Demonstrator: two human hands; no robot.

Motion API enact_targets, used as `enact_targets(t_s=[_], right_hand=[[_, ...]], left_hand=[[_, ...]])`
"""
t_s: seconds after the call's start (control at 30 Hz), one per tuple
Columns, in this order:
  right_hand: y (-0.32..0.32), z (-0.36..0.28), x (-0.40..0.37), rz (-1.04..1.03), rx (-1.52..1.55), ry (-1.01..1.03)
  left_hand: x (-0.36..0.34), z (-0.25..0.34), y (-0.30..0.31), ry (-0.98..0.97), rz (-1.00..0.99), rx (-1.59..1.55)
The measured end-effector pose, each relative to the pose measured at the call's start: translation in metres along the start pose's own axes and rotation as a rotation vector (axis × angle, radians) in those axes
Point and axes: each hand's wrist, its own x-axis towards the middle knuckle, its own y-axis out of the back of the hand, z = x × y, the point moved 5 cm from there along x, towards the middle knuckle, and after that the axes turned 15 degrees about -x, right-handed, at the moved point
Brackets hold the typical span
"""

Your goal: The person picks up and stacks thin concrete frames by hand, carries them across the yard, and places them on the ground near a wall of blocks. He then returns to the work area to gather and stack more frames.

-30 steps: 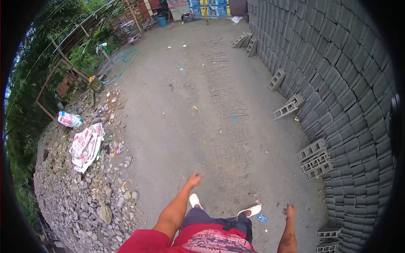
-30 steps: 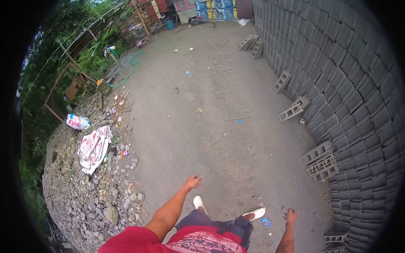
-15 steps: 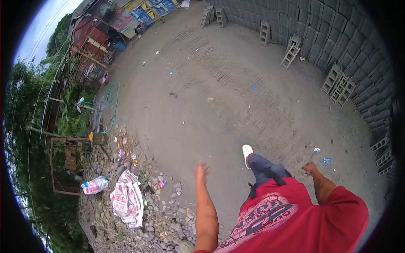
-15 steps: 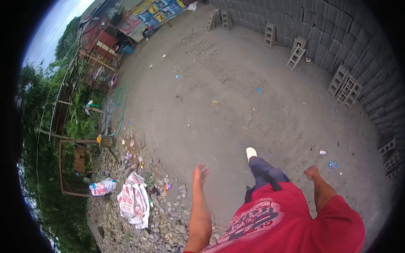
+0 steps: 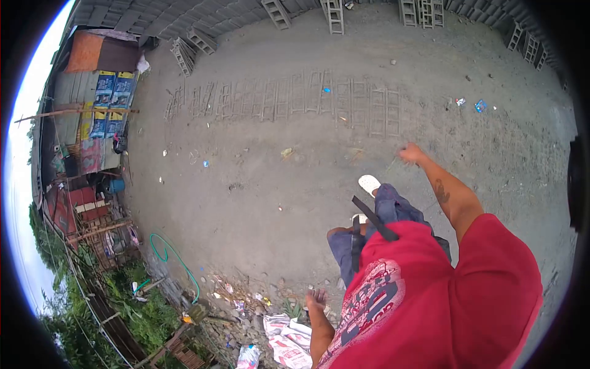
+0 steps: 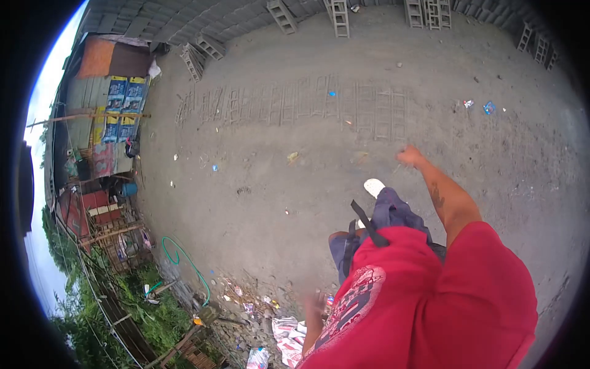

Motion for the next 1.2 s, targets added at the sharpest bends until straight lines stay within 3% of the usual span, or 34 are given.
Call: enact_targets(t_s=[0.03, 0.07, 0.17, 0.23, 0.3, 0.37, 0.43, 0.5, 0.6, 0.67, 0.8, 0.87, 1.03, 1.2], right_hand=[[-0.008, -0.001, -0.005, 0.004, 0.021, -0.045], [-0.017, 0.003, -0.015, 0.007, 0.045, -0.09], [-0.046, 0.055, -0.029, 0.089, 0.186, -0.254], [-0.091, 0.077, -0.067, 0.222, 0.347, -0.345], [-0.104, 0.077, -0.123, 0.423, 0.486, -0.393], [-0.147, 0.074, -0.163, 0.436, 0.689, -0.518], [-0.17, 0.055, -0.181, 0.304, 0.624, -0.572], [-0.195, 0.065, -0.164, 0.381, 0.661, -0.548], [-0.21, 0.072, -0.112, 0.467, 0.593, -0.558], [-0.222, 0.061, -0.071, 0.451, 0.498, -0.589], [-0.216, 0.043, 0.044, 0.381, 0.213, -0.511], [-0.214, 0.052, 0.12, 0.375, 0.131, -0.509], [-0.199, 0.113, 0.326, 0.549, 0.006, -0.454], [-0.171, 0.155, 0.478, 0.575, -0.139, -0.651]], left_hand=[[0.008, 0.029, -0.012, -0.034, -0.334, 0.041], [0.021, 0.056, -0.014, -0.019, -0.412, 0.033], [0.051, 0.136, -0.068, 0.014, -0.182, 0.123], [0.071, 0.2, -0.132, -0.023, -0.146, 0.317], [0.086, 0.266, -0.208, -0.094, -0.182, 0.599], [0.1, 0.323, -0.289, -0.192, -0.248, 0.803], [0.086, 0.365, -0.381, -0.329, -0.325, 0.86], [0.06, 0.386, -0.466, -0.395, -0.441, 0.946], [0.056, 0.391, -0.581, -0.432, -0.569, 1.085], [0.045, 0.378, -0.639, -0.456, -0.551, 1.193], [0.072, 0.302, -0.746, -0.418, -0.511, 1.367], [0.101, 0.247, -0.79, -0.352, -0.601, 1.478], [0.19, 0.135, -0.805, -0.006, -0.669, 1.527], [0.326, 0.124, -0.725, 0.41, -0.496, 1.623]])
